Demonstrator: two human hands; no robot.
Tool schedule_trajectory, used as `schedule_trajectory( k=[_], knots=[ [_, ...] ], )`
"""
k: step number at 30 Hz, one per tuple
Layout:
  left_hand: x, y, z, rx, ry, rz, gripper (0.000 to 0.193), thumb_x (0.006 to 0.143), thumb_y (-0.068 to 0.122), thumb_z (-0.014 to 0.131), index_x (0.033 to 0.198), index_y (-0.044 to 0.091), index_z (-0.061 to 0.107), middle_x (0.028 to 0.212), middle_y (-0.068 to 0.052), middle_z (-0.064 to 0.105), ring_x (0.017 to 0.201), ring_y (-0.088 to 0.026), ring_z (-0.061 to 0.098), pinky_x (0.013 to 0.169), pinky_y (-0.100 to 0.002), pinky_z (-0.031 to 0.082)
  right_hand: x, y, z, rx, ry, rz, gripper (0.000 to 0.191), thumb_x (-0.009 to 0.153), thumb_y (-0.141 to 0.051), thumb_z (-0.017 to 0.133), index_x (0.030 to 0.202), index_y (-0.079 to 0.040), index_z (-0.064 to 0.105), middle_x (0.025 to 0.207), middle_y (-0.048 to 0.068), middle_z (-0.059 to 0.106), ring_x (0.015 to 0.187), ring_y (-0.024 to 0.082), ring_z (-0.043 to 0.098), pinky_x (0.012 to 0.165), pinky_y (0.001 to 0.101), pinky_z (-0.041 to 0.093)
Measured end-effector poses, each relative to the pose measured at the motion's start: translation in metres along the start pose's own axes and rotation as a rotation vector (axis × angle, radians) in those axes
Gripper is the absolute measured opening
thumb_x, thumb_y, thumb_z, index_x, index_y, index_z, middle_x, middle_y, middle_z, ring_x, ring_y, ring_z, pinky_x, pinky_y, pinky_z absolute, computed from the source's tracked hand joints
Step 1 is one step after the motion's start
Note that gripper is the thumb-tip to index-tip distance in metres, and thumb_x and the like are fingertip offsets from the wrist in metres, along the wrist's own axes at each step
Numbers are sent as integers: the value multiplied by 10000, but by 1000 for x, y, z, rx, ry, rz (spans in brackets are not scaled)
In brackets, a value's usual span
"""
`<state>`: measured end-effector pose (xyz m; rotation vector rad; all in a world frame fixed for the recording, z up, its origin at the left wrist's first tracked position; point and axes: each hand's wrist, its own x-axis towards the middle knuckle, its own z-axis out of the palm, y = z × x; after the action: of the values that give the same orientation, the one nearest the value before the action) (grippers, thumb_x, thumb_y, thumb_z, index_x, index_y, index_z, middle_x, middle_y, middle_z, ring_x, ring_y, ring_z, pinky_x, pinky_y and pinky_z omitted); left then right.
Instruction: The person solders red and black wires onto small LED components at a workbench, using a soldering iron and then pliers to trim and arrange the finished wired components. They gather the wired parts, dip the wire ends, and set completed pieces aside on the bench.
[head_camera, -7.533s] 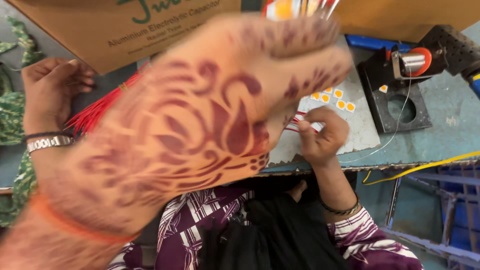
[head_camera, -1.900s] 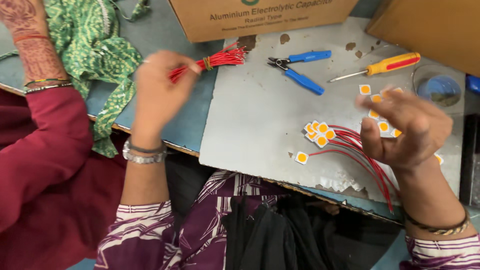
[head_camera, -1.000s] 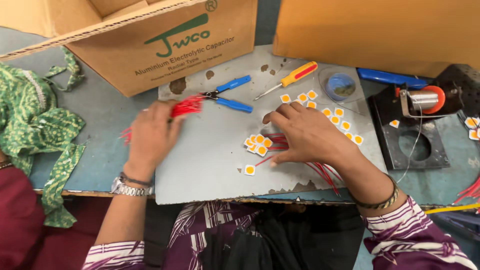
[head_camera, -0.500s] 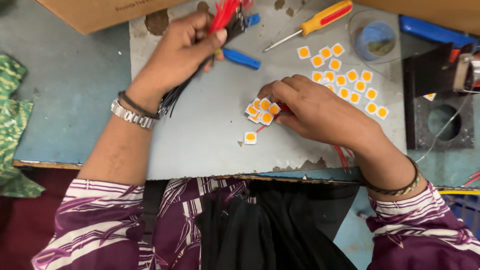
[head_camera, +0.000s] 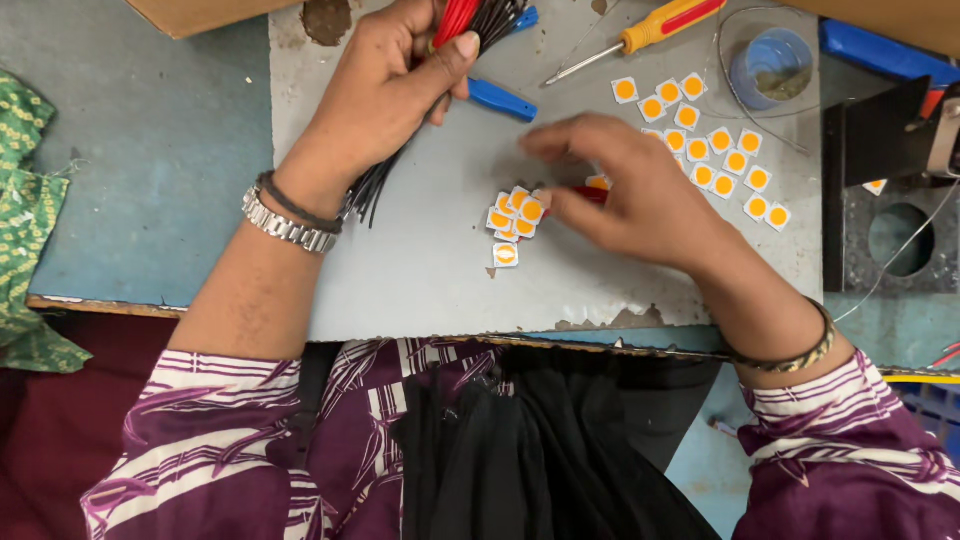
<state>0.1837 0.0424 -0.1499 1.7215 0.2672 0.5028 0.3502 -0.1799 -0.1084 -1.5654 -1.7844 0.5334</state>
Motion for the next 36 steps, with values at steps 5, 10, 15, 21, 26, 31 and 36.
schedule_trajectory(
  k=[5,10,15,21,26,31,36],
  knots=[
    [-11,9,20,-210,-94,-11,278,1106,293,601,1205,33,605,881,-15,685,665,-46,573,605,-217,468,3,18,8,670,212,257,412,1056,-158,663,1422,-1,557,1307,87,667,1131,149,669,990,303,554],
    [-16,9,33,-203,-82,0,278,1120,271,566,1215,19,633,951,-37,703,701,-60,599,640,-231,514,3,22,20,819,235,321,405,1041,-177,666,1379,31,589,1321,107,667,1113,159,693,971,313,574],
    [-11,3,38,-232,-25,27,270,1150,247,524,1201,1,624,979,-51,697,765,-82,637,638,-248,518,13,19,39,873,338,317,429,1014,-177,696,1375,29,592,1217,86,712,1076,139,699,927,298,577],
    [-11,-2,38,-274,23,-13,260,1138,223,517,1151,-6,638,987,-56,715,719,-96,636,598,-256,513,27,15,51,878,437,303,406,1007,-214,716,1330,15,626,1056,36,727,956,94,673,859,262,559],
    [-8,-5,30,-294,24,-93,278,1109,246,506,1161,13,649,877,-64,700,639,-103,610,569,-248,496,47,16,52,910,459,379,239,978,-239,735,1071,-21,707,865,16,711,793,77,634,745,242,515],
    [-8,-9,27,-321,29,-44,279,1128,257,499,1102,15,635,887,-79,704,657,-117,629,579,-254,508,62,21,51,851,471,371,218,961,-243,769,886,-58,682,745,1,660,694,75,596,658,243,448],
    [-7,-10,32,-352,49,-58,258,1114,240,499,1117,19,634,895,-79,705,678,-118,638,577,-257,516,66,26,56,838,527,325,225,957,-224,788,901,-44,665,759,10,665,676,89,610,652,246,470]
  ],
)
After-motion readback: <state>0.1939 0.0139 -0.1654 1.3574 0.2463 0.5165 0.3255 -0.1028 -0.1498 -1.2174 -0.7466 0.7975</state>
